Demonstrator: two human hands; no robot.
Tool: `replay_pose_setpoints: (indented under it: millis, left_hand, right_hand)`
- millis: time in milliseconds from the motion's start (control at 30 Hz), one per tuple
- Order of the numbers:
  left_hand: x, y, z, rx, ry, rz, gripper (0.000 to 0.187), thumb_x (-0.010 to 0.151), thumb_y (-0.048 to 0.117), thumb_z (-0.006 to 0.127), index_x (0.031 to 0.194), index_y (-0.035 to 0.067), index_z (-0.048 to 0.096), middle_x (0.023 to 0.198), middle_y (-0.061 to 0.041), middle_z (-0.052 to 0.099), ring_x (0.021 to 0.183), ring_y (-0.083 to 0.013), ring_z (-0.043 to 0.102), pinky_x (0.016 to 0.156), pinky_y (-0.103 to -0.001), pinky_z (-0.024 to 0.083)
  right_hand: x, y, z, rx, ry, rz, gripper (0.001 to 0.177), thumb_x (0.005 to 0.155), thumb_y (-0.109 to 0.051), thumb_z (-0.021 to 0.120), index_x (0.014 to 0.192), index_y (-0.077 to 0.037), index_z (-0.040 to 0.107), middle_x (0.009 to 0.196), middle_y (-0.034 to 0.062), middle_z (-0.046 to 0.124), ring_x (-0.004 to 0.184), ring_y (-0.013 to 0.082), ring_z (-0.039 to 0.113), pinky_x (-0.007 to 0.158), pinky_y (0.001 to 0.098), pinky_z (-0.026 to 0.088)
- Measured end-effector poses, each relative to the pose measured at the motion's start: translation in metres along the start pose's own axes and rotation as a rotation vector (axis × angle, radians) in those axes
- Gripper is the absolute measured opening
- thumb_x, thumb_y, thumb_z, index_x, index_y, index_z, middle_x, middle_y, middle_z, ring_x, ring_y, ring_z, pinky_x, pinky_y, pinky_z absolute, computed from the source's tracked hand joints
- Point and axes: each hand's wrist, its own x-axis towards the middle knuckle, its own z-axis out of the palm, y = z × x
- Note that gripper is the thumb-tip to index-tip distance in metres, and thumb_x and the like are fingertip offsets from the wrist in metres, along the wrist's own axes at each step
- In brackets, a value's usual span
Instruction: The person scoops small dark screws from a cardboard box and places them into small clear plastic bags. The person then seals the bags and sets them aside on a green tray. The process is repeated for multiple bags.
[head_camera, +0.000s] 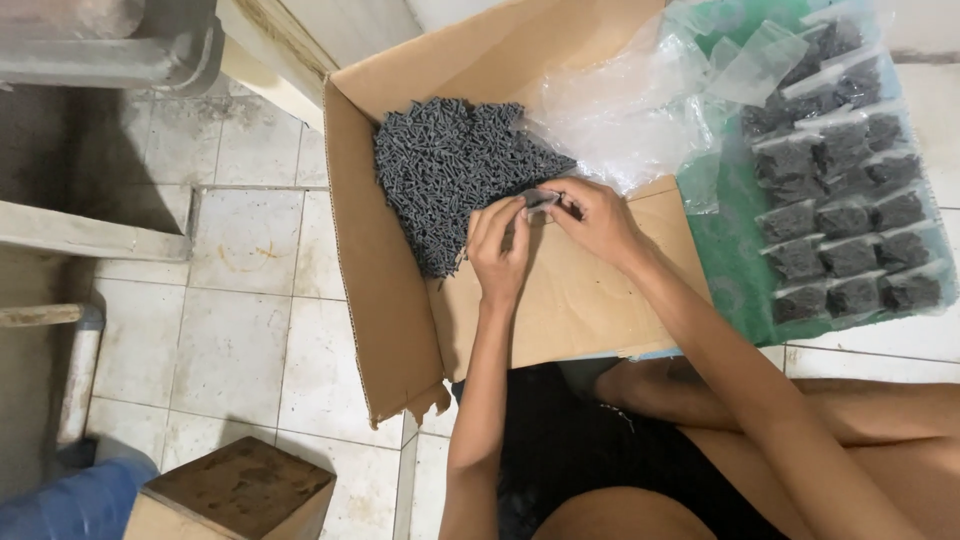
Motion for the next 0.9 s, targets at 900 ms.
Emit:
replay_pose_setpoints:
  millis: [900]
  left_hand:
    - [-0.019,-0.028,0.004,0.088,-0.018,-0.087,0.012,0.092,0.011,0.079,0.103,0.015,0.082,0.094,-0.002,0.067,0.068,-0.0168,0.060,0.061,-0.032,0.053]
  right_hand:
    - [0.001,-0.004,0.001,-0.019,-0.002,0.013,0.029,0.087,-0.003,0.076,0.115,-0.012,0.077,0.068,0.0125,0.068,0.063,0.0296,0.065,0.058,0.0400,0.051]
